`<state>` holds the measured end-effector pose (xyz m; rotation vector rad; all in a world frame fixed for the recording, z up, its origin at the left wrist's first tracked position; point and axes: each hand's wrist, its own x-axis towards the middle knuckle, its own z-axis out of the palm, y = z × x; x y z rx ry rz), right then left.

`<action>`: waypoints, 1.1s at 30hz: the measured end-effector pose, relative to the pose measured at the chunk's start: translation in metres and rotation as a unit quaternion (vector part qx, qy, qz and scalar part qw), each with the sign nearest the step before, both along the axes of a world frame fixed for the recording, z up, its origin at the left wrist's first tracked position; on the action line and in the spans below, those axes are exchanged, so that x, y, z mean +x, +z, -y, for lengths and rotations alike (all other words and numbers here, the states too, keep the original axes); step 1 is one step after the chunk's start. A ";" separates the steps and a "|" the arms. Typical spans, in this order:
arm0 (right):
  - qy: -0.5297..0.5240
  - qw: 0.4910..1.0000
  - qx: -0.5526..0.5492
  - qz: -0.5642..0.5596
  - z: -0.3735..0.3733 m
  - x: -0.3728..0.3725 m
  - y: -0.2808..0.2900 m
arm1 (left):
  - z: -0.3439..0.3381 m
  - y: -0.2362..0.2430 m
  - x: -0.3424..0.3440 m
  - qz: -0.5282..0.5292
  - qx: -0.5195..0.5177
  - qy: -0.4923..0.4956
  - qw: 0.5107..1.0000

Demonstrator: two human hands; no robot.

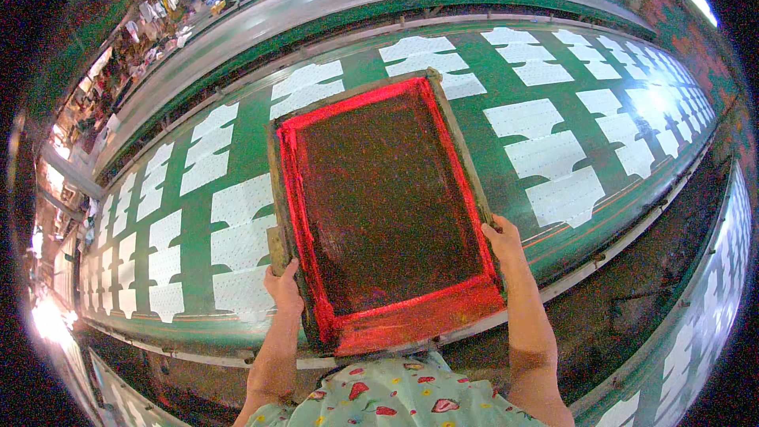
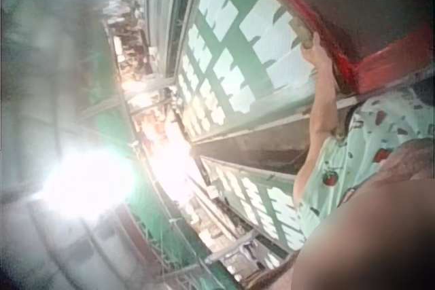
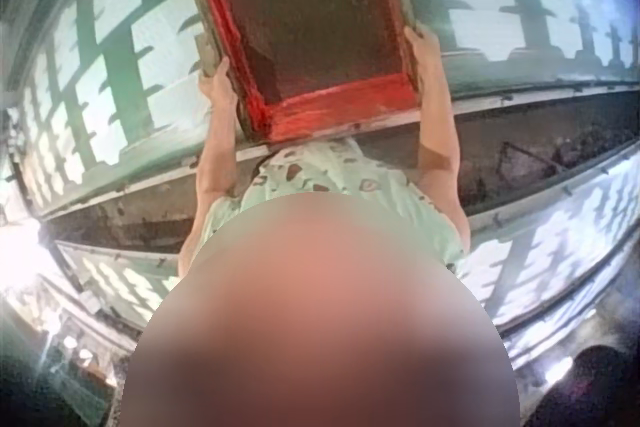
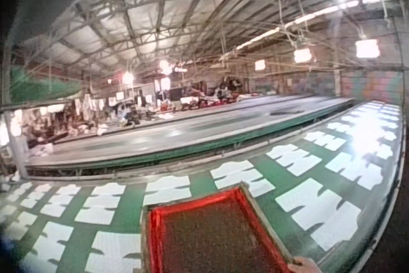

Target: The person performs screen printing by repeatedly placing a red-framed screen onto a green conveyor belt and using a squeegee to pull red ink across the mesh. The person moves the screen along the belt to align with successive white paper sheets and repeats the printing stroke.

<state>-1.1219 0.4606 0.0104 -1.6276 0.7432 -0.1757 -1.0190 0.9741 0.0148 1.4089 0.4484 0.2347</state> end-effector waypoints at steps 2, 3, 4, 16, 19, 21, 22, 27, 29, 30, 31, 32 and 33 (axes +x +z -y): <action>-0.005 1.000 0.000 0.005 0.014 -0.007 -0.005 | 0.011 -0.002 -0.002 0.012 -0.002 -0.014 1.000; -0.012 1.000 -0.004 0.006 0.019 -0.009 -0.007 | 0.016 -0.003 -0.002 0.013 -0.004 -0.013 1.000; -0.028 1.000 -0.001 -0.010 0.025 -0.011 -0.009 | 0.021 -0.005 -0.003 0.022 -0.007 -0.024 0.999; 0.181 0.787 -0.587 0.060 -0.022 -0.081 0.046 | 0.033 -0.025 0.003 -0.002 0.067 -0.034 0.997; 0.451 0.777 -0.424 0.114 -0.067 -0.118 0.065 | 0.031 -0.032 0.007 -0.003 0.061 -0.040 0.997; 0.491 0.751 -0.420 0.135 -0.096 -0.135 0.071 | 0.032 -0.038 0.008 0.004 0.054 -0.037 0.998; 0.486 0.730 -0.462 0.134 -0.106 -0.139 0.072 | 0.032 -0.040 0.009 -0.015 0.072 -0.025 0.997; 0.450 0.711 -0.533 0.092 -0.125 -0.127 0.074 | 0.032 -0.046 0.010 -0.023 0.211 -0.011 0.977; 0.433 0.707 -0.548 0.113 -0.140 -0.115 0.074 | 0.034 -0.044 0.008 -0.020 0.191 0.002 0.981; 0.467 0.696 -0.540 0.080 -0.149 -0.106 0.075 | 0.035 -0.042 0.007 -0.016 0.168 0.006 0.986; 0.493 0.682 -0.536 0.062 -0.160 -0.093 0.075 | 0.034 -0.040 0.006 -0.027 0.205 -0.002 0.978; 0.530 0.661 -0.531 0.004 -0.171 -0.086 0.078 | 0.033 -0.038 0.007 -0.029 0.222 0.004 0.975; 0.524 0.672 -0.524 -0.001 -0.176 -0.081 0.084 | 0.034 -0.036 0.007 -0.028 0.233 0.009 0.972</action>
